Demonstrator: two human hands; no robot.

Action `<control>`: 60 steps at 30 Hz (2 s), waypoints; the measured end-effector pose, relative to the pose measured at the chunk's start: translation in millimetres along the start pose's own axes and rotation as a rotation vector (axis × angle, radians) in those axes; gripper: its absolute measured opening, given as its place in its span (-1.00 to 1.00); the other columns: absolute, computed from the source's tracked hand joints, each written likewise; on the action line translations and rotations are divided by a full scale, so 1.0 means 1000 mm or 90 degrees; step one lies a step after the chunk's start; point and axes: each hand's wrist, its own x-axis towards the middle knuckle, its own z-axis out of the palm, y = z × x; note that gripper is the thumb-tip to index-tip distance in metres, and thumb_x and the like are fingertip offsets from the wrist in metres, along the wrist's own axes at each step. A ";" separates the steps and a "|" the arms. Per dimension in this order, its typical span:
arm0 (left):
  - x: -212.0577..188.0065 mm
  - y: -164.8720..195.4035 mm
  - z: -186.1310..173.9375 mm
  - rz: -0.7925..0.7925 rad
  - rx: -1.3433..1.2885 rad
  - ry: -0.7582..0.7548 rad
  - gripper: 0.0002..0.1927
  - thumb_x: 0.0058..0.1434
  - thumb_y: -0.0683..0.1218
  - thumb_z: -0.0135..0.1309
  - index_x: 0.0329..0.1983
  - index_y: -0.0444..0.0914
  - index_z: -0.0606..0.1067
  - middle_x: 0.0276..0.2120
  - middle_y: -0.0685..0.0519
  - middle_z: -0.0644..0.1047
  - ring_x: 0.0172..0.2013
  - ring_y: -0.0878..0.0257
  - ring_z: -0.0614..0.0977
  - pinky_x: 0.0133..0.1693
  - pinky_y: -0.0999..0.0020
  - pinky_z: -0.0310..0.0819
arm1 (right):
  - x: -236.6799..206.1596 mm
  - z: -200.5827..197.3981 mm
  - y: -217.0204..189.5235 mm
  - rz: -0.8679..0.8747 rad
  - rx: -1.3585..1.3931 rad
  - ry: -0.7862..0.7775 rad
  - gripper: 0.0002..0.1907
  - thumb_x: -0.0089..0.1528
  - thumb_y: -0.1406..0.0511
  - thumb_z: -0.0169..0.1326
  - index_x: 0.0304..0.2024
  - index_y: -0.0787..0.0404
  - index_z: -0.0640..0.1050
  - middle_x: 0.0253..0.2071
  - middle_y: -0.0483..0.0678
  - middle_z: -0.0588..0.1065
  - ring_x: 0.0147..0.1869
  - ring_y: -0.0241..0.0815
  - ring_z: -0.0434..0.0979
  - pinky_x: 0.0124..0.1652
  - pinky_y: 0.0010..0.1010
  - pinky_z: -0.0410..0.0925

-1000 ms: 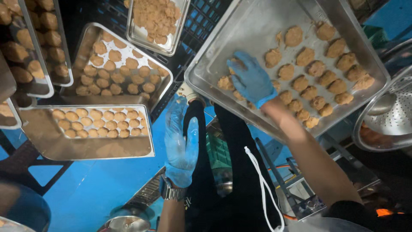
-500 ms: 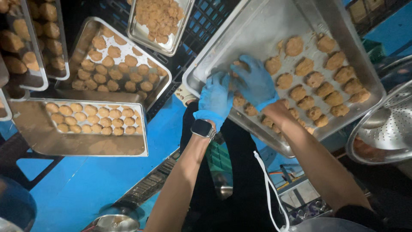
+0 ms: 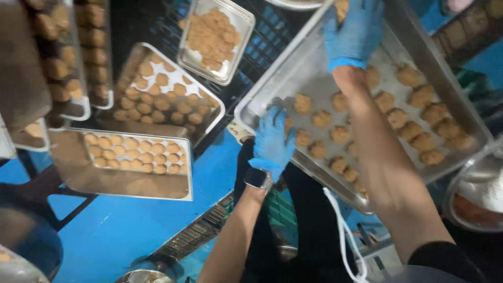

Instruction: The person wearing blue gloves takes portions of a brown dough-like mixture from a tray, rolls and shapes each portion between both hands, and places the shaped pieces onto trays, filling the empty spots on the trays.

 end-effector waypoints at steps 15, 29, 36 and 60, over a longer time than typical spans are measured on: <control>0.006 0.016 -0.032 -0.243 -0.518 0.026 -0.55 0.35 -0.02 0.05 0.25 -0.29 0.39 0.21 -0.06 0.46 0.10 0.11 0.60 0.13 0.29 0.50 | -0.050 -0.045 0.002 0.238 0.391 -0.056 -0.63 0.37 0.33 0.14 0.23 0.17 0.47 0.18 0.08 0.45 0.23 0.11 0.53 0.17 -0.12 0.48; -0.022 -0.002 -0.092 -0.291 -1.191 -0.101 -0.60 0.49 -0.04 0.02 0.26 -0.39 0.40 0.11 -0.04 0.53 0.12 0.18 0.59 0.21 0.23 0.47 | -0.105 -0.129 -0.146 -0.060 0.294 -0.392 -0.32 0.10 0.17 0.36 0.22 0.23 0.49 0.24 0.14 0.46 0.32 0.15 0.47 0.26 -0.13 0.35; -0.040 -0.006 -0.138 -0.265 -0.779 -0.116 -0.57 0.32 -0.11 0.18 0.22 -0.32 0.45 0.04 0.05 0.57 0.05 0.33 0.56 0.14 0.40 0.46 | -0.103 -0.133 -0.168 -0.023 0.361 -0.505 -0.57 0.17 0.30 0.28 0.09 0.24 0.54 0.19 0.11 0.51 0.28 0.07 0.53 0.22 -0.21 0.38; -0.074 -0.098 -0.216 -0.321 -1.100 0.143 -0.49 0.48 0.05 -0.03 0.29 -0.43 0.38 0.13 -0.19 0.54 0.11 -0.01 0.61 0.19 0.04 0.52 | -0.124 -0.082 -0.250 0.296 0.532 -0.361 -0.79 0.32 0.34 0.16 -0.01 0.28 0.52 -0.03 0.09 0.47 0.03 -0.12 0.50 0.05 -0.27 0.39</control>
